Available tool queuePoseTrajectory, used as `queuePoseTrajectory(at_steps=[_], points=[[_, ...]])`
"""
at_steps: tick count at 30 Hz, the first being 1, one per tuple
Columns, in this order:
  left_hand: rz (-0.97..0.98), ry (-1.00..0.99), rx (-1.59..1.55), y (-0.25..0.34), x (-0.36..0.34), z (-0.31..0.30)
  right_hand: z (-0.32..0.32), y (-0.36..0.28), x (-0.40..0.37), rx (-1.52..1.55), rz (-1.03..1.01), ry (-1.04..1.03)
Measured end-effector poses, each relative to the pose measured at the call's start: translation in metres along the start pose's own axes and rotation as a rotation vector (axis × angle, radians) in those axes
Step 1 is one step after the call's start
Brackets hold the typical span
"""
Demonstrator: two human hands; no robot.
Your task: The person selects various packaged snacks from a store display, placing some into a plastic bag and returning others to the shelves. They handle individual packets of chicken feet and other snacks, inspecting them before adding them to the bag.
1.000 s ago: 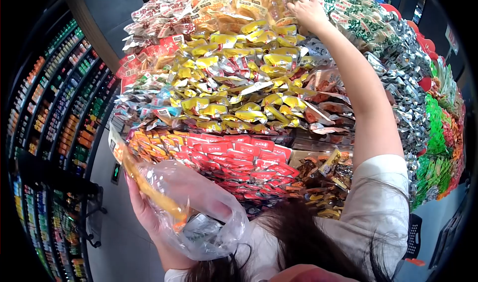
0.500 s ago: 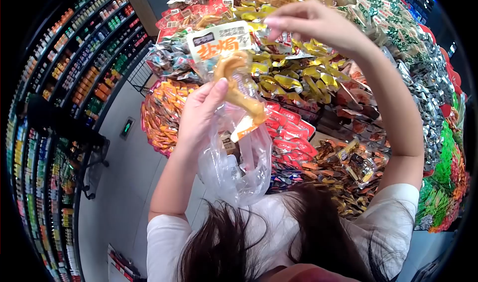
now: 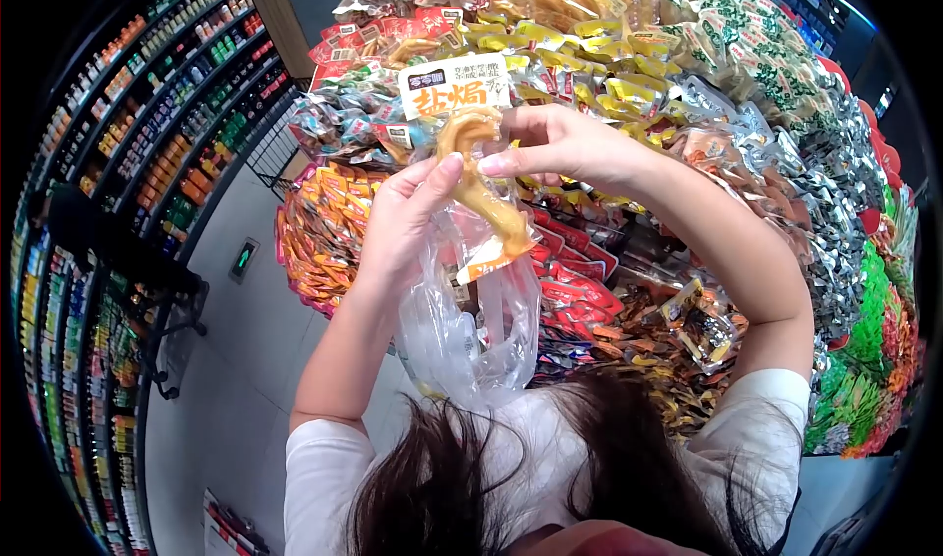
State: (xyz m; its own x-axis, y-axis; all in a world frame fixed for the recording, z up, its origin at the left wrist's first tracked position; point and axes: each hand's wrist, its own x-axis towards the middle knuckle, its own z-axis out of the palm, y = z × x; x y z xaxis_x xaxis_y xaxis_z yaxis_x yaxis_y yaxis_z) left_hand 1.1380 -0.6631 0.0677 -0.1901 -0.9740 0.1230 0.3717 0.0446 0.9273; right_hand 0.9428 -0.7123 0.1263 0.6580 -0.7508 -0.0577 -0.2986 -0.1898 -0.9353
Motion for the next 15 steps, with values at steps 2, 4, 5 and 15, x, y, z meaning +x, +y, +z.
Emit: queuePoseTrajectory(at_steps=[2,4,5,15], points=[[-0.003,-0.013,0.029,0.001,0.002,0.0,0.003,0.003,-0.001,0.009,-0.034,0.044],[0.002,-0.039,0.06,-0.002,0.003,-0.002,0.003,-0.005,-0.007,0.066,0.059,-0.052],[0.0,-0.055,0.095,-0.002,0.003,-0.002,0.008,-0.008,-0.011,0.103,0.069,0.009],[0.008,0.056,0.097,0.015,-0.013,-0.008,-0.111,-0.069,-0.017,-0.176,-0.369,0.527]])
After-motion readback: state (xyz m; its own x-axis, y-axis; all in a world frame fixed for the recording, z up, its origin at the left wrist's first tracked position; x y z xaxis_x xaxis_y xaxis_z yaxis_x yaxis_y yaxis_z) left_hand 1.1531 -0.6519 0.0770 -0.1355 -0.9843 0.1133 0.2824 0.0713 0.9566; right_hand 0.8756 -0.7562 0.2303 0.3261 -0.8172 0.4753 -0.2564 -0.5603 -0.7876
